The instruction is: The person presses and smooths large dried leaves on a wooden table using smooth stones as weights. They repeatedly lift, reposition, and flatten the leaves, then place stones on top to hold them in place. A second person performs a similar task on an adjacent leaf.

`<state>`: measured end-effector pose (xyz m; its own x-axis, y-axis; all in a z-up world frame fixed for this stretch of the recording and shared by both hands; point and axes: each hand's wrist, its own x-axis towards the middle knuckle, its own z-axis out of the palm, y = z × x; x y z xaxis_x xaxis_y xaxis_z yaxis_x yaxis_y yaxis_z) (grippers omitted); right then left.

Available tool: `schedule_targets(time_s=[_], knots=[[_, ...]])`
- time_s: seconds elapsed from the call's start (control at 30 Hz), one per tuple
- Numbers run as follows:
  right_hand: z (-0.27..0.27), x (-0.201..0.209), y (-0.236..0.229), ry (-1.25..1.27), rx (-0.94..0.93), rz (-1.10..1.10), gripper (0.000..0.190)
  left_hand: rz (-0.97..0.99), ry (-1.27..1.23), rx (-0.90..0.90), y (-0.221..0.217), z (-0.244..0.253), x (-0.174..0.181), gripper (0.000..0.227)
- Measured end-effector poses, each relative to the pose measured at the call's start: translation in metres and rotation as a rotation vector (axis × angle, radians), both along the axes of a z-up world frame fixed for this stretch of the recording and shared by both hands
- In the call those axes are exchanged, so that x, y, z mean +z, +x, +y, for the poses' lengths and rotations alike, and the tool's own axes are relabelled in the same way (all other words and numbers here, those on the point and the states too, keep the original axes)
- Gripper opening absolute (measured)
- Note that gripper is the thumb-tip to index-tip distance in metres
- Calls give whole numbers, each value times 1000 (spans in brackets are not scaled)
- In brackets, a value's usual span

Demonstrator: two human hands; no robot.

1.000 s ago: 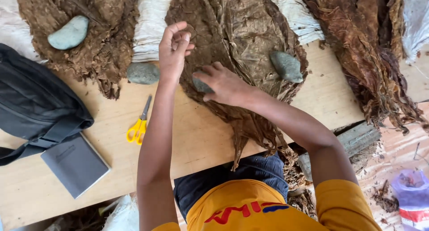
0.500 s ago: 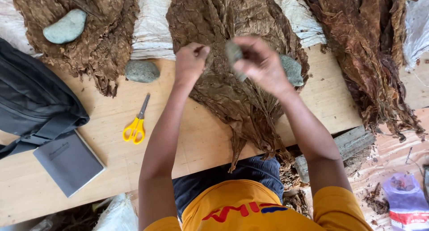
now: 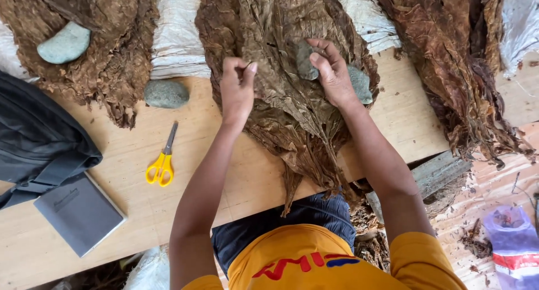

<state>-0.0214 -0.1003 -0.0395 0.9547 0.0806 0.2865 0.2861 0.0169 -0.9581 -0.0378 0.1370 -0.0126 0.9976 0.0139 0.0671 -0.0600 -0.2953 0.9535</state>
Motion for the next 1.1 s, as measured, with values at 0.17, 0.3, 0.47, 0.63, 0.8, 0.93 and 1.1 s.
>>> schedule_targets(time_s=[0.17,0.3,0.47,0.63,0.8,0.93,1.1], knots=[[1,14,-8,22,-48,174,44,159,-185,113,-18,41,-7,8],[2,9,-6,44,-54,175,43,254,-257,140,-32,65,-11,10],[2,13,-9,38,-44,196,49,183,-330,86,-43,72,-19,10],[1,4,-6,-64,-46,97,53,208,-269,22,-47,80,-28,12],[11,6,-9,-203,88,-67,48,248,-281,-13,-47,81,-32,26],[39,19,-24,-510,32,-318,56,248,-373,-36,-52,85,-20,44],[83,33,-43,-862,98,-524,68,277,-119,-231,-47,102,-32,70]])
